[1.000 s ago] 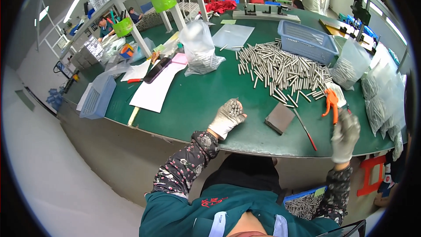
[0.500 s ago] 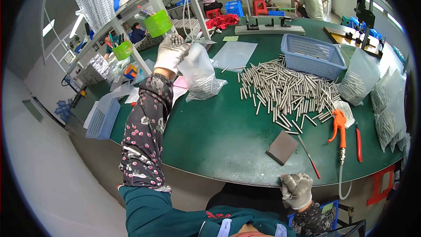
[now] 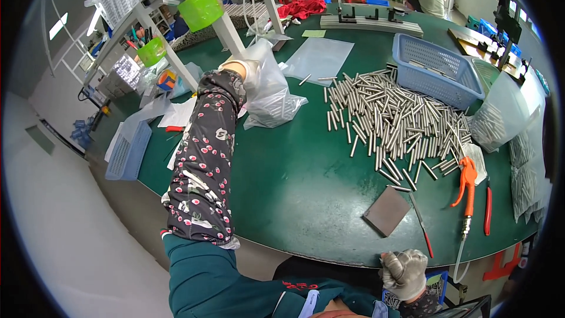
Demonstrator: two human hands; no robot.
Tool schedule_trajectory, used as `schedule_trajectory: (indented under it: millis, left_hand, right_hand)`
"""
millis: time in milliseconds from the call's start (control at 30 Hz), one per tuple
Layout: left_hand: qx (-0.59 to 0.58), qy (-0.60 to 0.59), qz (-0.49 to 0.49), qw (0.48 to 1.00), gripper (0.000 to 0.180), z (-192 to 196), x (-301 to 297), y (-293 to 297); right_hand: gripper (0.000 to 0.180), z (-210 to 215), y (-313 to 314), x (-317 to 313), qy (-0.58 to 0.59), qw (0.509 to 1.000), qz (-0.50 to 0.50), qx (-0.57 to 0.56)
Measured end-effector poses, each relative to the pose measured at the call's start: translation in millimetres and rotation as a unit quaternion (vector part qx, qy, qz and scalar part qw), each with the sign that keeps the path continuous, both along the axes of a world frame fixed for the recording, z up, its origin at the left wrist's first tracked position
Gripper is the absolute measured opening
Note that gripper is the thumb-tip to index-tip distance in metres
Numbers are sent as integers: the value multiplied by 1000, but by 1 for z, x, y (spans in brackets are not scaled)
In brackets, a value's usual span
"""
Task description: Sort, clean, and organize small metal tubes using an air gun, pliers, and a sanding block at a factory workbench.
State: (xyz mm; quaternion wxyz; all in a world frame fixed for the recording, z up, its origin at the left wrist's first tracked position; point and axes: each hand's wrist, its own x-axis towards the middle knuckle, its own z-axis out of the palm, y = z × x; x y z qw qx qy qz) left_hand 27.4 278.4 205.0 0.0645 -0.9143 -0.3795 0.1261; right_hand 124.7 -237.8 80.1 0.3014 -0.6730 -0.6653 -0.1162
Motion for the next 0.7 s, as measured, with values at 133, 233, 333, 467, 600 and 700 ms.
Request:
schedule_trajectory:
  millis: [133, 233, 333, 467, 600, 700]
  left_hand:
    - [-39, -176, -113, 977, 31, 34, -17, -38]
    - [113, -232, -154, 954, 28, 43, -68, -54]
    - [124, -192, -160, 960, 41, 37, -78, -67]
    - [25, -173, -71, 982, 59, 39, -100, -76]
    - [-64, -213, -75, 972, 60, 17, -90, -48]
    - [-102, -223, -57, 968, 55, 13, -76, -42]
  right_hand:
    - [15, 69, 2, 12, -71, 993, 39, -90]
    - [25, 105, 55, 30, -169, 975, 108, -98]
    - [29, 134, 114, 41, -175, 970, 135, -99]
    - [39, 141, 216, 48, -116, 979, 154, -58]
    - [63, 136, 326, 42, -110, 975, 92, -170]
    - [68, 134, 368, 35, -103, 966, 70, -229]
